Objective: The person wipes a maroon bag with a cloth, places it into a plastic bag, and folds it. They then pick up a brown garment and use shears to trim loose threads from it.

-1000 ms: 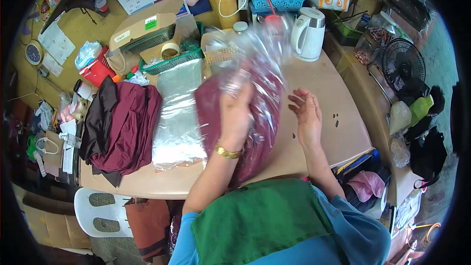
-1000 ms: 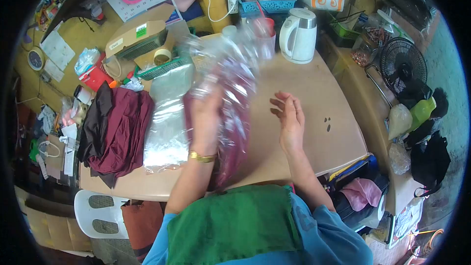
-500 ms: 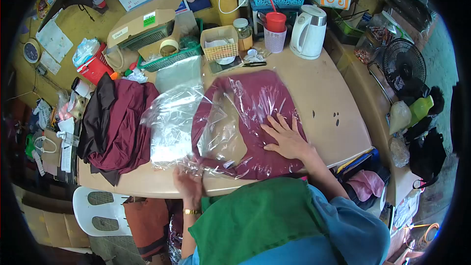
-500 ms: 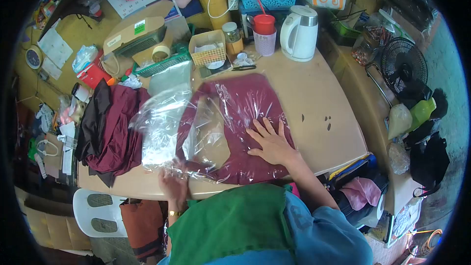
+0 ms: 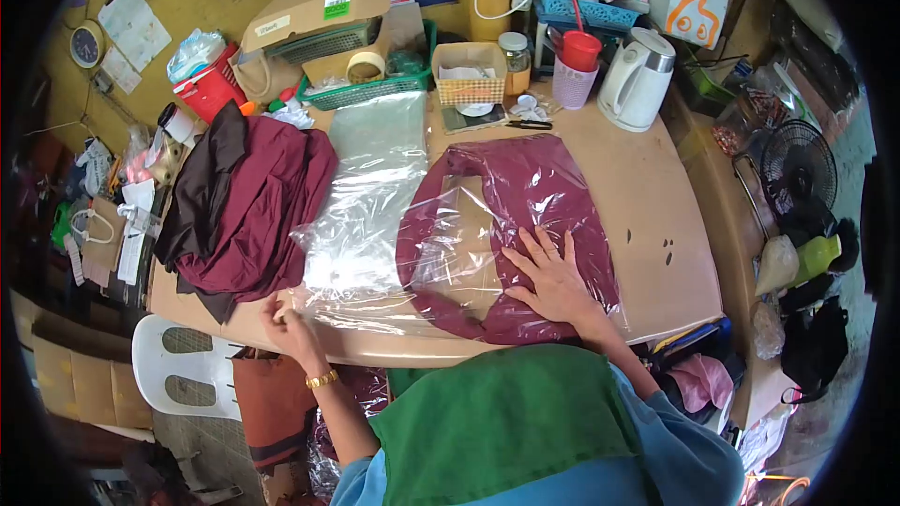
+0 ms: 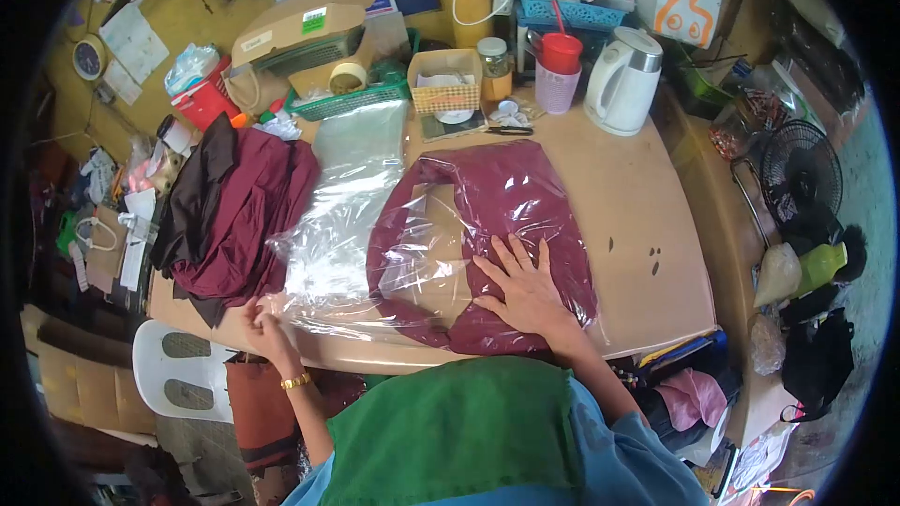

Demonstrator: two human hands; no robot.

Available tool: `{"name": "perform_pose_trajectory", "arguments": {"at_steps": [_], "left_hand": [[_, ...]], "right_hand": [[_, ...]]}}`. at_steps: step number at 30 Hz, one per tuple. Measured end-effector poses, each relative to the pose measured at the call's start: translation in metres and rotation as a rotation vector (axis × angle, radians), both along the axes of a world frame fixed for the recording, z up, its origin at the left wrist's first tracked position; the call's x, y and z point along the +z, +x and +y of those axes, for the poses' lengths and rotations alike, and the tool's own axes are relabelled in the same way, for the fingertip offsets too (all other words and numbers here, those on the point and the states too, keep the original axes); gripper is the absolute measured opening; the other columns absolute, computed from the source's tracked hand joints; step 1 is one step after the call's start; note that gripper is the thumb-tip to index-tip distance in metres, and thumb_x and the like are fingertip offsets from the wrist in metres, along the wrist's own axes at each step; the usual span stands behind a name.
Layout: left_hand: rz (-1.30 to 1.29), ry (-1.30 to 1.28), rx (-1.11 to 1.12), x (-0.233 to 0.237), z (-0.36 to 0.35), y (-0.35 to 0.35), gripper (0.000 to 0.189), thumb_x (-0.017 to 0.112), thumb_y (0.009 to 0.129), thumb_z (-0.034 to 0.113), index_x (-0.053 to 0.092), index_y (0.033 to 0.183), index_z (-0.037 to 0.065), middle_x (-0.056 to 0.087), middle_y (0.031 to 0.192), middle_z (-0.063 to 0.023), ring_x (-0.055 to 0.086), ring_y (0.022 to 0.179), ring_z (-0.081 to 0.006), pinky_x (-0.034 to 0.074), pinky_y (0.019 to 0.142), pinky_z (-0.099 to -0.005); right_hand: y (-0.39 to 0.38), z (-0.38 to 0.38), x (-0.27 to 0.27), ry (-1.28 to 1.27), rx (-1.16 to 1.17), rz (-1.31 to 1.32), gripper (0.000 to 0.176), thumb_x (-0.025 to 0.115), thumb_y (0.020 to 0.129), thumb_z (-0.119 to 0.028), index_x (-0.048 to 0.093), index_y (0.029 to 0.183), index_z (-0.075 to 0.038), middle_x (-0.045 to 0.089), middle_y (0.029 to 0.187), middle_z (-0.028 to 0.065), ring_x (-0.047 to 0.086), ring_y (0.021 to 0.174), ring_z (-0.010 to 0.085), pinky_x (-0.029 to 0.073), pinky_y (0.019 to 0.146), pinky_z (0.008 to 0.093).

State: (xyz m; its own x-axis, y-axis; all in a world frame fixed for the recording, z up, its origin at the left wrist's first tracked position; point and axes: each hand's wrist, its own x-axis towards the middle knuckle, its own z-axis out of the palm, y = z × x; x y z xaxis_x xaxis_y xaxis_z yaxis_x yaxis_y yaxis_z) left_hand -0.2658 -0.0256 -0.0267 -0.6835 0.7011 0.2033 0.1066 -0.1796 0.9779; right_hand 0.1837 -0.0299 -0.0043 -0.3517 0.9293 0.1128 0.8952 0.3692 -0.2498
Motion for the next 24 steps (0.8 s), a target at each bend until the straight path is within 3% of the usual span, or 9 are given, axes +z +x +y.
{"name": "perform_pose_trajectory", "arguments": {"at_steps": [3,6,8,10,12,13,16,21,24], "left_hand": [[0.363,0.017,0.137,0.035,-0.005,0.011,0.051,0.069,0.091,0.016,0.052,0.135,-0.002,0.058,0.122,-0.0152,0.056,0.103,-0.0194,0.047,0.091,-0.0327],[0.685,-0.001,-0.062,0.065,0.021,0.071,0.068,0.073,0.091,0.024,0.044,0.146,-0.002,0.052,0.135,-0.0243,0.054,0.113,-0.0232,0.044,0.097,-0.0372],[0.913,0.018,-0.083,0.054,0.028,0.063,0.071,0.075,0.089,0.030,0.046,0.144,-0.005,0.061,0.121,-0.0251,0.060,0.102,-0.0226,0.049,0.089,-0.0364],[0.624,-0.634,-0.481,0.034,0.029,0.018,0.065,0.077,0.088,0.035,0.057,0.134,-0.006,0.068,0.095,-0.0207,0.065,0.085,-0.0212,0.051,0.077,-0.0350],[0.687,-0.609,-0.411,0.048,0.014,0.013,0.060,0.076,0.089,0.038,0.063,0.127,-0.006,0.067,0.077,-0.0154,0.064,0.072,-0.0190,0.051,0.069,-0.0346],[0.692,-0.532,-0.405,0.048,0.011,0.011,0.055,0.070,0.093,0.038,0.063,0.128,-0.004,0.068,0.081,-0.0147,0.063,0.075,-0.0175,0.050,0.070,-0.0340],[0.470,-0.357,-0.297,0.060,0.020,0.040,0.053,0.066,0.097,0.038,0.063,0.130,-0.003,0.067,0.082,-0.0131,0.062,0.075,-0.0184,0.051,0.073,-0.0330],[0.572,-0.231,-0.348,0.019,0.056,0.039,0.042,0.058,0.104,0.027,0.045,0.072,0.003,0.042,0.067,0.0048,0.032,0.065,-0.0067,0.028,0.056,-0.0281],[0.415,-0.217,-0.190,0.004,0.052,0.010,0.041,0.056,0.104,0.024,0.049,0.070,0.003,0.042,0.062,0.0040,0.035,0.060,-0.0071,0.031,0.053,-0.0300]], "right_hand": [[-0.005,0.000,0.002,-0.001,0.026,-0.030,0.068,0.057,0.093,-0.058,0.045,0.150,-0.023,0.030,0.161,0.0167,0.022,0.151,0.0383,0.007,0.117,0.0707],[-0.004,0.000,0.004,-0.001,0.022,-0.032,0.068,0.056,0.093,-0.059,0.045,0.150,-0.022,0.029,0.162,0.0170,0.021,0.151,0.0386,0.007,0.117,0.0706],[0.002,0.001,0.001,-0.071,0.049,0.005,0.069,0.056,0.094,-0.059,0.043,0.151,-0.022,0.026,0.164,0.0159,0.017,0.153,0.0377,0.004,0.117,0.0709],[0.015,0.010,0.017,0.059,0.040,0.013,0.060,0.058,0.095,-0.053,0.053,0.143,-0.017,0.040,0.154,0.0201,0.035,0.145,0.0374,0.020,0.117,0.0642],[0.030,0.026,0.049,-0.390,0.056,0.328,0.043,0.065,0.095,-0.034,0.063,0.131,-0.010,0.058,0.139,0.0185,0.057,0.126,0.0353,0.041,0.108,0.0485],[0.028,0.033,0.054,-0.261,-0.067,0.452,0.030,0.064,0.096,-0.026,0.069,0.118,-0.006,0.068,0.122,0.0173,0.066,0.108,0.0350,0.051,0.094,0.0411],[0.013,0.082,0.061,0.003,-0.153,0.426,0.034,0.062,0.097,-0.027,0.065,0.125,-0.009,0.061,0.132,0.0153,0.058,0.123,0.0327,0.041,0.107,0.0470],[-0.009,0.139,-0.019,0.096,-0.313,0.034,0.059,0.047,0.101,-0.047,0.041,0.152,-0.019,0.030,0.162,0.0106,0.016,0.154,0.0309,0.006,0.120,0.0658],[-0.005,0.138,-0.022,0.061,-0.306,-0.001,0.063,0.046,0.100,-0.051,0.037,0.155,-0.021,0.027,0.164,0.0096,0.018,0.153,0.0307,0.004,0.121,0.0650]]}}
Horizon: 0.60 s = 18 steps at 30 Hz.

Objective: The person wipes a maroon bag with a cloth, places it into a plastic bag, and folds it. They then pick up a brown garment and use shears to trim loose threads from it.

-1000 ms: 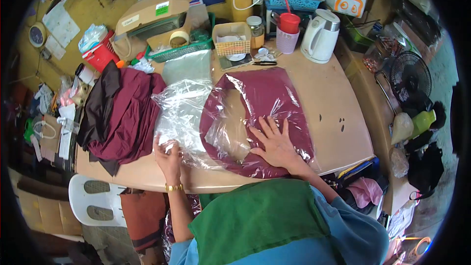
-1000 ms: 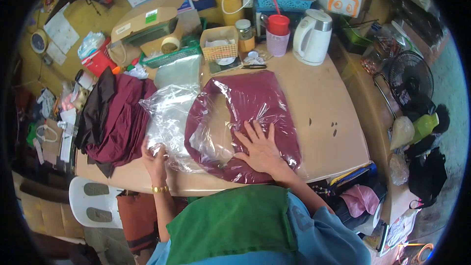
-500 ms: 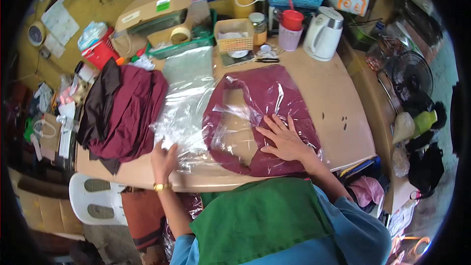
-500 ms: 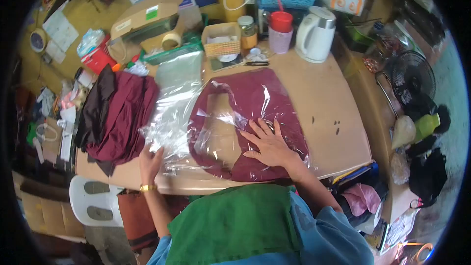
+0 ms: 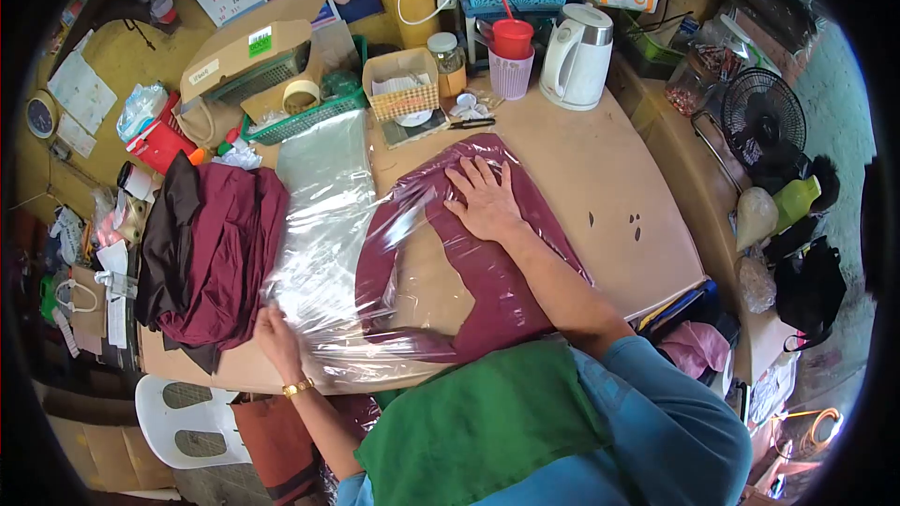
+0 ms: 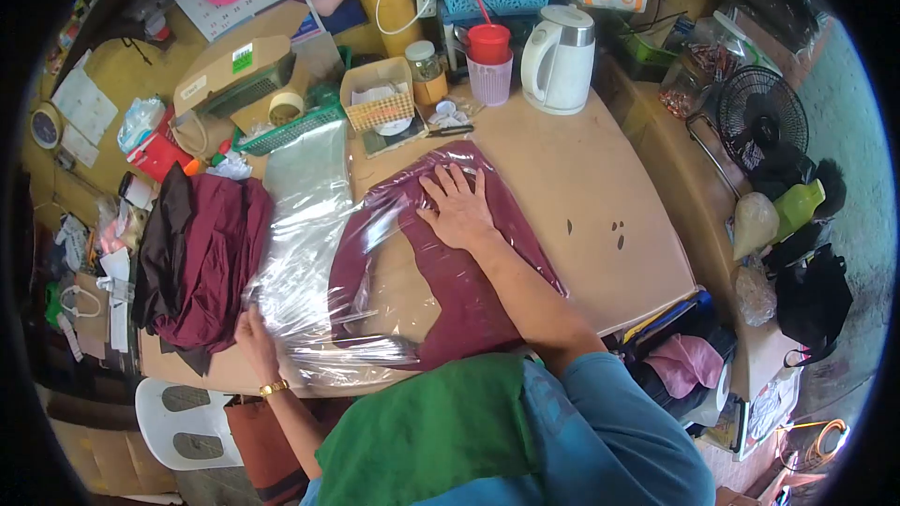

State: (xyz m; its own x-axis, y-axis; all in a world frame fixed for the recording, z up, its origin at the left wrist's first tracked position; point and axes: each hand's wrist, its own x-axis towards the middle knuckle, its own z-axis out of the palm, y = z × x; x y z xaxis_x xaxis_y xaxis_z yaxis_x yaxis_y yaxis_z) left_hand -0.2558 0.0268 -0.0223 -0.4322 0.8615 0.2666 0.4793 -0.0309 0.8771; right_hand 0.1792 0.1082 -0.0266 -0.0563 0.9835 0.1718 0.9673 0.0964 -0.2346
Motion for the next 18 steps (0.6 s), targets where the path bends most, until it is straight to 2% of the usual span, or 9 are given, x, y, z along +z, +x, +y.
{"name": "perform_pose_trajectory", "arguments": {"at_steps": [4,5,6,8,10,12,13,15,18], "left_hand": [[-0.132,-0.089,-0.061,-0.002,-0.005,-0.016,0.042,0.056,0.106,0.031,0.043,0.073,0.007,0.039,0.065,0.0060,0.030,0.059,-0.0053,0.029,0.052,-0.0286],[0.000,-0.091,-0.071,-0.006,-0.002,-0.023,0.047,0.051,0.106,0.045,0.050,0.082,0.004,0.043,0.070,0.0041,0.035,0.061,-0.0056,0.031,0.051,-0.0277],[0.005,-0.100,-0.080,-0.011,-0.007,-0.030,0.047,0.051,0.106,0.045,0.050,0.082,0.004,0.043,0.070,0.0041,0.035,0.061,-0.0056,0.031,0.051,-0.0277],[-0.176,-0.339,0.023,0.021,-0.021,-0.012,0.063,0.041,0.105,0.059,0.059,0.096,0.000,0.048,0.076,0.0002,0.043,0.065,-0.0086,0.036,0.056,-0.0260],[-0.099,-0.397,-0.053,0.011,-0.035,-0.031,0.077,0.033,0.102,0.068,0.061,0.109,-0.004,0.050,0.080,-0.0032,0.048,0.069,-0.0125,0.040,0.059,-0.0257],[-0.051,-0.355,-0.083,-0.009,-0.037,-0.037,0.078,0.032,0.103,0.067,0.061,0.112,-0.005,0.052,0.082,-0.0041,0.047,0.065,-0.0125,0.040,0.057,-0.0264],[-0.020,-0.101,-0.011,-0.017,-0.034,-0.020,0.063,0.043,0.104,0.059,0.061,0.097,-0.001,0.052,0.076,-0.0019,0.043,0.062,-0.0091,0.036,0.053,-0.0263],[-0.020,-0.161,-0.085,-0.015,-0.031,-0.012,0.053,0.048,0.104,0.052,0.057,0.088,0.002,0.049,0.071,0.0002,0.041,0.059,-0.0078,0.033,0.052,-0.0259],[-0.085,-0.227,-0.145,-0.009,-0.032,-0.003,0.044,0.055,0.105,0.041,0.049,0.076,0.008,0.044,0.063,0.0037,0.036,0.056,-0.0056,0.030,0.049,-0.0255]], "right_hand": [[0.006,0.011,0.002,-0.116,0.022,0.084,0.066,0.049,0.099,-0.052,0.036,0.155,-0.020,0.024,0.166,0.0082,0.014,0.154,0.0294,0.002,0.121,0.0648],[0.010,0.007,0.008,-0.045,0.074,0.065,0.064,0.057,0.097,-0.046,0.040,0.152,-0.017,0.037,0.159,0.0105,0.029,0.149,0.0323,0.018,0.120,0.0603],[0.022,0.003,0.015,-0.053,0.064,0.070,0.064,0.057,0.097,-0.046,0.040,0.152,-0.017,0.037,0.159,0.0105,0.029,0.149,0.0323,0.018,0.120,0.0603],[0.048,-0.020,0.078,-0.220,0.021,0.566,0.059,0.064,0.095,-0.037,0.047,0.147,-0.014,0.053,0.143,0.0149,0.049,0.133,0.0369,0.038,0.110,0.0528],[0.071,-0.064,0.091,0.021,-0.220,0.444,0.053,0.067,0.094,-0.031,0.051,0.141,-0.011,0.061,0.128,0.0180,0.059,0.116,0.0393,0.048,0.097,0.0477],[0.099,-0.103,0.058,0.216,-0.298,0.270,0.051,0.065,0.095,-0.032,0.052,0.139,-0.011,0.058,0.130,0.0198,0.056,0.118,0.0411,0.045,0.099,0.0516],[0.085,-0.127,0.062,0.224,-0.319,0.260,0.052,0.064,0.096,-0.034,0.051,0.140,-0.011,0.055,0.135,0.0202,0.052,0.123,0.0417,0.042,0.102,0.0537],[0.057,-0.169,0.056,0.233,-0.336,0.244,0.053,0.062,0.096,-0.036,0.050,0.142,-0.011,0.051,0.141,0.0205,0.049,0.129,0.0422,0.040,0.104,0.0558],[0.047,-0.196,0.025,0.096,-0.071,-0.157,0.057,0.058,0.098,-0.039,0.045,0.147,-0.012,0.041,0.150,0.0222,0.039,0.137,0.0435,0.034,0.109,0.0599]]}}
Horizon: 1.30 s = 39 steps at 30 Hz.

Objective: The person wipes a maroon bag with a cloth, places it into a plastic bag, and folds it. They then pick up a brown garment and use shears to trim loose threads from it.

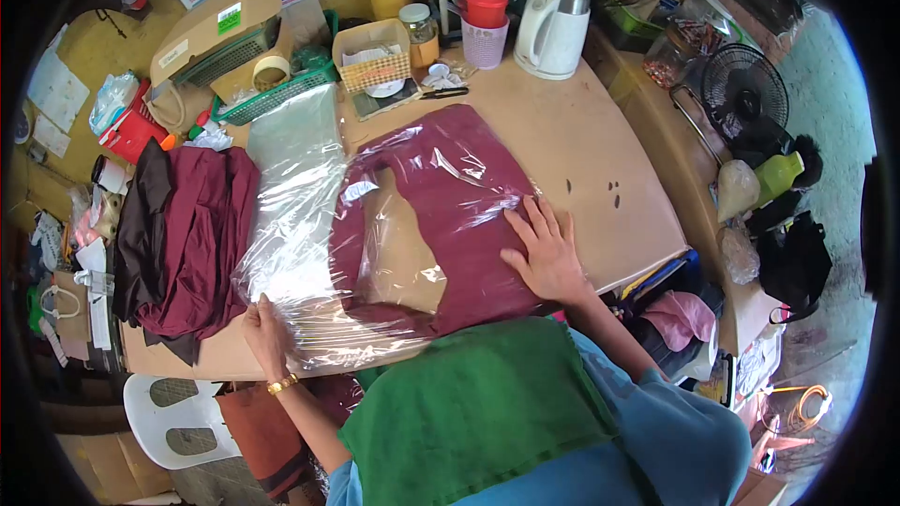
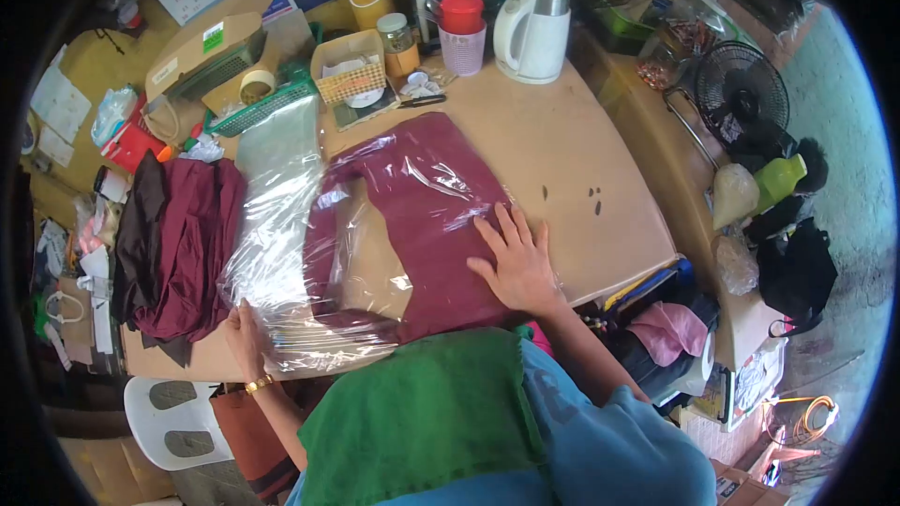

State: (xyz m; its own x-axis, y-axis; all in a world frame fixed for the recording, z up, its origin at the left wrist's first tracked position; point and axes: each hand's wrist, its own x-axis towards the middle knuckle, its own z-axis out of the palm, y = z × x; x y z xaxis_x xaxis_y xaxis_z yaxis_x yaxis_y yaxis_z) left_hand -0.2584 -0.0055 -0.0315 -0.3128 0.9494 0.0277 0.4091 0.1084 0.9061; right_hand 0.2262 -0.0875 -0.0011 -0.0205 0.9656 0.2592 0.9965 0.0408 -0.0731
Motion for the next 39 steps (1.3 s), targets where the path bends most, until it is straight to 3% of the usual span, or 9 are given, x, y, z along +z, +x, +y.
{"name": "perform_pose_trajectory", "arguments": {"at_steps": [6,10,13,17,23,34,36,38,39], "left_hand": [[-0.119,-0.156,0.049,0.039,-0.012,0.022,0.049,0.054,0.104,0.045,0.046,0.071,0.010,0.044,0.057,0.0053,0.041,0.048,-0.0052,0.029,0.043,-0.0260],[-0.091,-0.199,0.000,0.029,-0.018,0.029,0.033,0.068,0.096,0.032,0.068,0.097,0.000,0.058,0.064,0.0007,0.050,0.054,-0.0080,0.038,0.047,-0.0273],[-0.406,0.064,-0.101,0.022,-0.027,0.043,0.023,0.073,0.090,0.021,0.068,0.102,0.002,0.067,0.085,-0.0011,0.059,0.072,-0.0090,0.047,0.064,-0.0277],[-0.696,0.108,0.074,0.029,-0.085,-0.009,0.023,0.075,0.089,0.009,0.066,0.109,0.001,0.069,0.092,-0.0032,0.064,0.079,-0.0118,0.051,0.073,-0.0264],[-0.784,0.033,0.546,-0.096,-0.292,-0.145,0.034,0.071,0.090,0.006,0.062,0.122,0.001,0.069,0.092,-0.0043,0.063,0.079,-0.0122,0.051,0.071,-0.0255],[-1.001,0.097,1.322,-0.193,-0.550,-0.107,0.034,0.072,0.089,-0.001,0.061,0.121,-0.001,0.069,0.096,-0.0082,0.067,0.081,-0.0156,0.056,0.070,-0.0288],[-0.912,0.060,1.324,-0.252,-0.583,-0.123,0.047,0.081,0.085,0.015,0.059,0.123,-0.002,0.069,0.093,-0.0107,0.068,0.083,-0.0200,0.056,0.076,-0.0355],[-0.315,-0.905,1.155,-0.295,-0.603,-0.146,0.071,0.086,0.078,0.034,0.054,0.130,-0.001,0.068,0.103,-0.0159,0.068,0.097,-0.0258,0.054,0.085,-0.0434],[0.243,-0.951,1.264,-0.314,-0.596,-0.141,0.085,0.086,0.071,0.046,0.050,0.136,0.004,0.061,0.124,-0.0196,0.060,0.118,-0.0315,0.048,0.096,-0.0511]], "right_hand": [[0.050,0.021,-0.015,-0.016,-0.362,0.416,0.061,0.066,0.094,-0.041,0.048,0.139,-0.004,0.055,0.133,0.0251,0.051,0.125,0.0408,0.045,0.100,0.0491],[0.027,0.035,0.006,-0.131,-0.182,0.445,0.054,0.074,0.091,-0.031,0.052,0.129,0.000,0.061,0.123,0.0223,0.057,0.119,0.0368,0.047,0.096,0.0440],[-0.007,0.056,0.004,0.226,0.194,1.081,0.052,0.077,0.084,-0.006,0.056,0.131,-0.002,0.059,0.130,0.0155,0.057,0.119,0.0244,0.047,0.098,0.0409],[-0.014,0.084,0.029,-0.268,0.322,1.010,0.029,0.069,0.085,0.004,0.070,0.114,-0.002,0.070,0.105,0.0086,0.064,0.092,0.0140,0.050,0.082,0.0266],[-0.217,0.078,0.087,-0.339,1.081,0.805,0.020,0.064,0.088,0.005,0.074,0.104,-0.001,0.073,0.091,0.0132,0.067,0.085,0.0242,0.052,0.078,0.0320],[-0.461,0.011,-0.100,-0.592,1.582,0.450,0.024,0.059,0.084,0.000,0.072,0.105,-0.003,0.063,0.101,0.0206,0.066,0.099,0.0392,0.054,0.085,0.0495],[-0.463,0.011,-0.113,-0.653,1.475,0.167,0.034,0.063,0.085,-0.004,0.066,0.119,-0.005,0.057,0.117,0.0240,0.066,0.099,0.0426,0.054,0.086,0.0518],[-0.457,0.005,-0.094,-0.804,1.362,-0.029,0.045,0.069,0.086,-0.011,0.058,0.130,-0.007,0.048,0.131,0.0251,0.063,0.104,0.0452,0.053,0.091,0.0528],[-0.453,0.004,-0.095,-0.738,1.380,-0.122,0.049,0.072,0.086,-0.016,0.057,0.131,-0.007,0.047,0.132,0.0258,0.061,0.108,0.0454,0.052,0.093,0.0528]]}}
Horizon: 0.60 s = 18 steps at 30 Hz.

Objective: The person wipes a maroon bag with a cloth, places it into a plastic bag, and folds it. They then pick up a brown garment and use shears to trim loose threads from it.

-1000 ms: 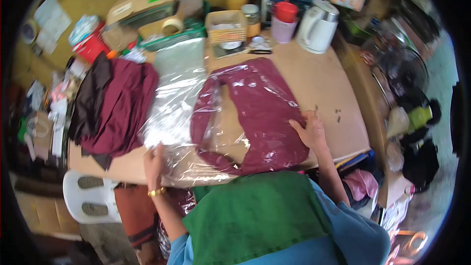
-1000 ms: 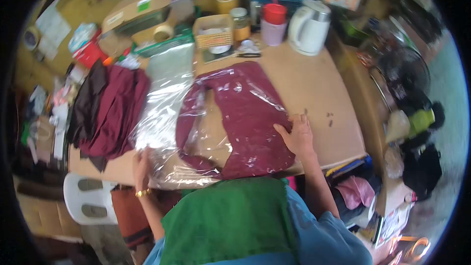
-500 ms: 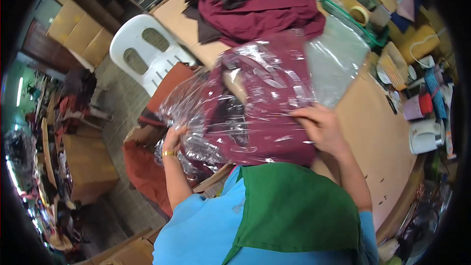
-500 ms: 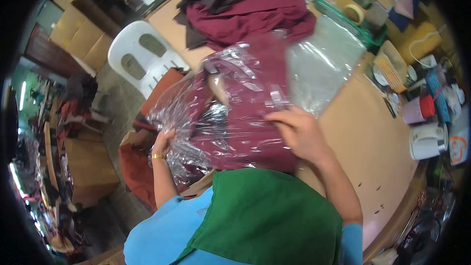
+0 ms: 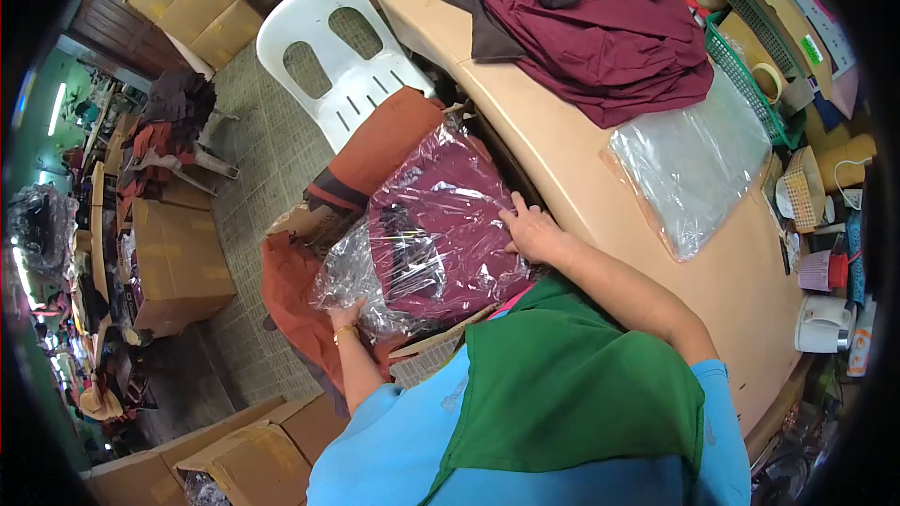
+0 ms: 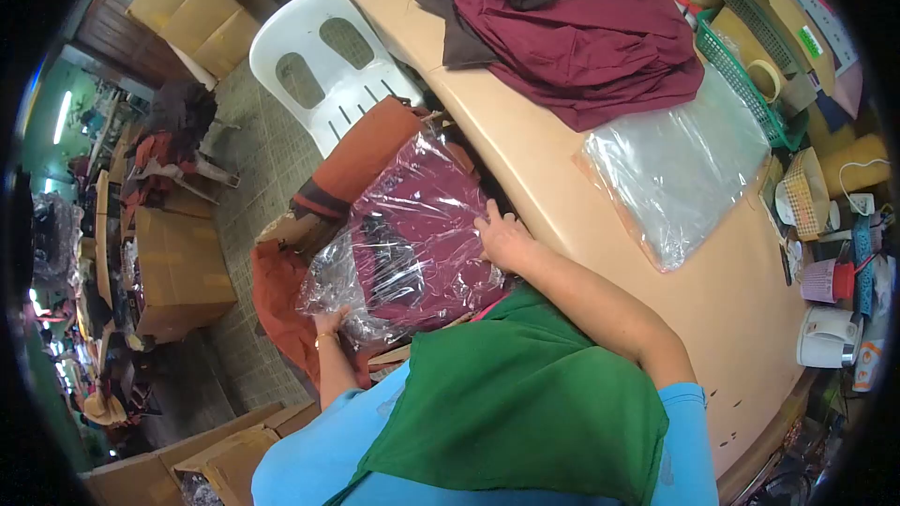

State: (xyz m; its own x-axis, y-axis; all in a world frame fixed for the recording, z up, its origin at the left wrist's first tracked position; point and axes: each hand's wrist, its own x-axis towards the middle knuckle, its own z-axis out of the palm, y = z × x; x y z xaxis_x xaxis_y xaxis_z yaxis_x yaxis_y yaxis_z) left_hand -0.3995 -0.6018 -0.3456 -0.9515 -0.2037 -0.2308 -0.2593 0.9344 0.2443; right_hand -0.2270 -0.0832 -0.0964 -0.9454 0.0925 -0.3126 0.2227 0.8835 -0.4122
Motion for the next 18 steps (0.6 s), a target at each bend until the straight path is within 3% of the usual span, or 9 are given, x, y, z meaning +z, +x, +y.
{"name": "perform_pose_trajectory", "arguments": {"at_steps": [1,2,3,4,6,9,13,15,18], "left_hand": [[0.075,-0.089,0.155,0.036,0.033,0.003,0.083,0.085,0.072,0.042,0.048,0.137,0.006,0.057,0.130,-0.0191,0.056,0.122,-0.0324,0.046,0.098,-0.0516],[0.154,-0.163,0.322,0.102,0.086,0.011,0.081,0.083,0.073,0.039,0.047,0.138,0.008,0.054,0.135,-0.0186,0.053,0.126,-0.0333,0.044,0.100,-0.0521],[0.236,-0.216,0.486,0.189,0.153,0.022,0.079,0.082,0.074,0.035,0.046,0.139,0.010,0.050,0.140,-0.0181,0.050,0.130,-0.0342,0.043,0.102,-0.0526],[0.243,-0.188,0.454,0.186,0.166,0.009,0.079,0.082,0.074,0.035,0.046,0.139,0.010,0.050,0.140,-0.0181,0.050,0.130,-0.0342,0.043,0.102,-0.0526],[0.849,-0.178,0.176,0.176,0.194,-0.013,0.073,0.078,0.072,0.028,0.049,0.137,0.013,0.048,0.143,-0.0172,0.049,0.129,-0.0370,0.038,0.105,-0.0544],[1.075,0.321,-0.369,0.240,0.322,-0.033,0.037,0.072,0.076,0.015,0.067,0.112,0.008,0.055,0.136,-0.0188,0.050,0.127,-0.0375,0.038,0.107,-0.0518],[0.973,0.932,-1.108,0.350,0.504,0.014,0.024,0.065,0.080,0.000,0.069,0.102,0.005,0.066,0.120,-0.0175,0.057,0.122,-0.0396,0.042,0.103,-0.0489],[1.051,1.084,-1.294,0.383,0.578,0.024,0.021,0.063,0.083,-0.001,0.069,0.102,0.004,0.068,0.116,-0.0167,0.060,0.120,-0.0384,0.046,0.099,-0.0459],[0.795,1.126,-1.350,0.405,0.661,0.003,0.018,0.066,0.085,0.003,0.067,0.103,0.004,0.067,0.115,-0.0193,0.062,0.117,-0.0359,0.049,0.096,-0.0435]], "right_hand": [[0.003,0.001,0.000,0.101,0.034,-0.013,0.053,0.075,0.086,-0.021,0.056,0.133,-0.008,0.046,0.133,0.0266,0.059,0.112,0.0457,0.051,0.095,0.0528],[0.001,0.002,0.001,0.081,0.057,-0.081,0.055,0.077,0.084,-0.027,0.057,0.132,-0.008,0.048,0.130,0.0234,0.056,0.120,0.0419,0.050,0.096,0.0530],[0.000,0.004,0.007,0.051,0.093,-0.151,0.053,0.076,0.085,-0.030,0.059,0.130,-0.008,0.049,0.132,0.0225,0.057,0.117,0.0423,0.050,0.097,0.0528],[0.001,0.004,0.005,0.035,0.092,-0.147,0.052,0.075,0.085,-0.032,0.061,0.128,-0.008,0.052,0.130,0.0200,0.058,0.115,0.0417,0.050,0.096,0.0521],[0.012,0.008,0.027,-0.112,0.135,-0.049,0.046,0.073,0.088,-0.030,0.062,0.127,-0.008,0.059,0.125,0.0172,0.061,0.115,0.0380,0.050,0.097,0.0483],[0.036,0.018,0.060,-0.326,0.153,0.177,0.041,0.070,0.091,-0.026,0.061,0.126,-0.007,0.063,0.122,0.0150,0.062,0.113,0.0354,0.050,0.098,0.0462],[0.097,0.052,0.130,-0.434,-0.036,0.355,0.033,0.069,0.090,-0.018,0.064,0.120,-0.005,0.065,0.114,0.0153,0.063,0.109,0.0354,0.051,0.094,0.0436],[0.142,0.076,0.149,-0.401,-0.263,0.466,0.028,0.068,0.089,-0.012,0.067,0.115,-0.004,0.067,0.110,0.0156,0.063,0.107,0.0361,0.051,0.093,0.0432],[0.220,0.118,0.152,-0.142,-0.697,0.700,0.026,0.064,0.088,-0.004,0.068,0.113,-0.002,0.067,0.110,0.0174,0.064,0.106,0.0363,0.051,0.094,0.0407]]}}
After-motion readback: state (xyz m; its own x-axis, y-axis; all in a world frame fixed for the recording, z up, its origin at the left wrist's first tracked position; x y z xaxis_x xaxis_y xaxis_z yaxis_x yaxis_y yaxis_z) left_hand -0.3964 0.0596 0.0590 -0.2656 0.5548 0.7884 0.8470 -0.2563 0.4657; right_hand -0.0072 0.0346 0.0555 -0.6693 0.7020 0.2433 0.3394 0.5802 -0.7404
